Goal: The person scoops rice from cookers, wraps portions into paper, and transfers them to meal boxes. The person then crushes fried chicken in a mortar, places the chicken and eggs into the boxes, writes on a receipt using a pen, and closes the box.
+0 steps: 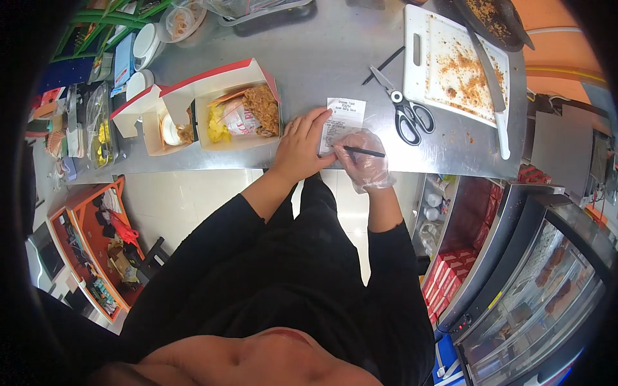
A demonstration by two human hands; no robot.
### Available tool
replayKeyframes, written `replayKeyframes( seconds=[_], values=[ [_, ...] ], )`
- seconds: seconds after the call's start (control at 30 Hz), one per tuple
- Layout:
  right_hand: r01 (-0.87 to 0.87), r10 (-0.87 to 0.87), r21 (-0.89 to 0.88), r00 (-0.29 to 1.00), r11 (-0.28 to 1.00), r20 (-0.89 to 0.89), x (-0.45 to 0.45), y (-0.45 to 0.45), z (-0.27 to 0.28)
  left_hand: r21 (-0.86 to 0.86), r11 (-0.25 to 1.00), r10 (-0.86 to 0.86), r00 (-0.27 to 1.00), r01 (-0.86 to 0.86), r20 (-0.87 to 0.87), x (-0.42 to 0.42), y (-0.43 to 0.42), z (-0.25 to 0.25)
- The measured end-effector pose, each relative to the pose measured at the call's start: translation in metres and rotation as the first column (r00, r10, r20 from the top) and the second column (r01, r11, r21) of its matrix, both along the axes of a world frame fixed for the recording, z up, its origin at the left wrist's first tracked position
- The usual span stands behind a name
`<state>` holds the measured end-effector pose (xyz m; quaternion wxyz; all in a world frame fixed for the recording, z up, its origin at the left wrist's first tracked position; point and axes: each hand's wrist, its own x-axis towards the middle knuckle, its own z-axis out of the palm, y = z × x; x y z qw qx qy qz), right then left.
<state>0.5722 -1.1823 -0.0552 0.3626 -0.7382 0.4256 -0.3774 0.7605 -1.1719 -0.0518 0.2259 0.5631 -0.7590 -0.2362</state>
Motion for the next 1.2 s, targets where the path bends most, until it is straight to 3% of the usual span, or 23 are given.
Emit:
replayKeyframes(
  seconds=[0.17,0.23,0.27,0.33,0.37,0.43,0.57,0.6,0.7,0.73,0.93,1.0,1.1,1.13,1.17,1.2],
  values=[
    [-0.103,0.098,-0.086,0.993,0.991,-0.068,-0.008,-0.003,-0.005,0.004,1.000,-0.014,1.000,0.014,0.014,0.000,0.001,0.000],
    [0.062,-0.064,0.072,0.998,0.995,0.015,-0.013,0.002,-0.015,-0.001,1.000,0.003,1.000,-0.003,-0.030,-0.001,0.001,0.002],
    [0.064,-0.065,0.050,0.998,0.997,0.021,-0.016,0.000,-0.006,-0.024,1.000,0.000,1.000,-0.001,-0.025,0.000,0.000,0.002],
    [-0.055,0.079,0.259,0.994,0.964,-0.081,-0.020,-0.007,0.012,-0.007,1.000,-0.004,0.999,0.004,-0.038,0.000,0.000,0.003],
    [-0.052,0.074,0.243,0.994,0.969,-0.081,-0.023,-0.013,0.015,-0.023,1.000,-0.008,0.999,0.007,-0.036,0.000,0.001,0.004],
    [-0.155,0.263,0.411,0.939,0.899,-0.223,-0.027,-0.026,0.018,0.009,1.000,0.005,1.000,-0.005,-0.024,-0.001,0.001,0.005],
    [0.135,-0.099,0.396,0.989,0.908,-0.110,-0.020,-0.050,0.012,-0.013,1.000,-0.005,1.000,0.005,-0.009,-0.002,0.002,0.006],
    [0.082,0.005,0.398,0.977,0.914,-0.213,-0.026,-0.050,0.013,-0.005,1.000,-0.003,1.000,0.003,-0.014,-0.002,0.002,0.006],
    [-0.014,0.146,0.506,0.964,0.862,-0.222,-0.031,-0.049,0.028,0.008,1.000,-0.003,1.000,0.004,-0.022,-0.001,0.000,0.007],
    [0.057,0.077,0.428,0.955,0.902,-0.288,-0.029,-0.052,0.028,0.021,1.000,-0.005,1.000,0.006,-0.028,-0.001,0.002,0.006],
    [0.262,-0.031,0.410,0.870,0.873,-0.491,-0.009,-0.087,0.048,0.002,0.997,0.076,0.995,-0.076,-0.063,-0.003,0.003,0.006],
    [0.351,-0.033,0.448,0.816,0.822,-0.578,0.012,-0.100,0.081,-0.087,0.990,0.103,0.993,-0.109,-0.063,-0.003,0.005,0.002],
    [0.437,-0.134,0.316,0.737,0.842,-0.663,0.017,-0.112,0.073,-0.222,0.968,0.105,0.993,-0.114,-0.052,-0.002,0.006,-0.011],
    [0.332,-0.140,0.183,0.747,0.925,-0.649,0.012,-0.111,0.074,-0.257,0.963,0.078,0.996,-0.084,-0.032,-0.001,0.007,-0.012],
    [0.322,-0.148,0.161,0.751,0.933,-0.643,0.016,-0.104,0.088,-0.281,0.955,0.088,0.996,-0.093,-0.031,0.001,0.010,-0.011],
    [0.349,-0.218,0.316,0.898,0.882,-0.382,0.019,-0.095,0.101,-0.279,0.959,0.044,0.998,-0.052,-0.035,0.002,0.013,-0.009]
  ],
)
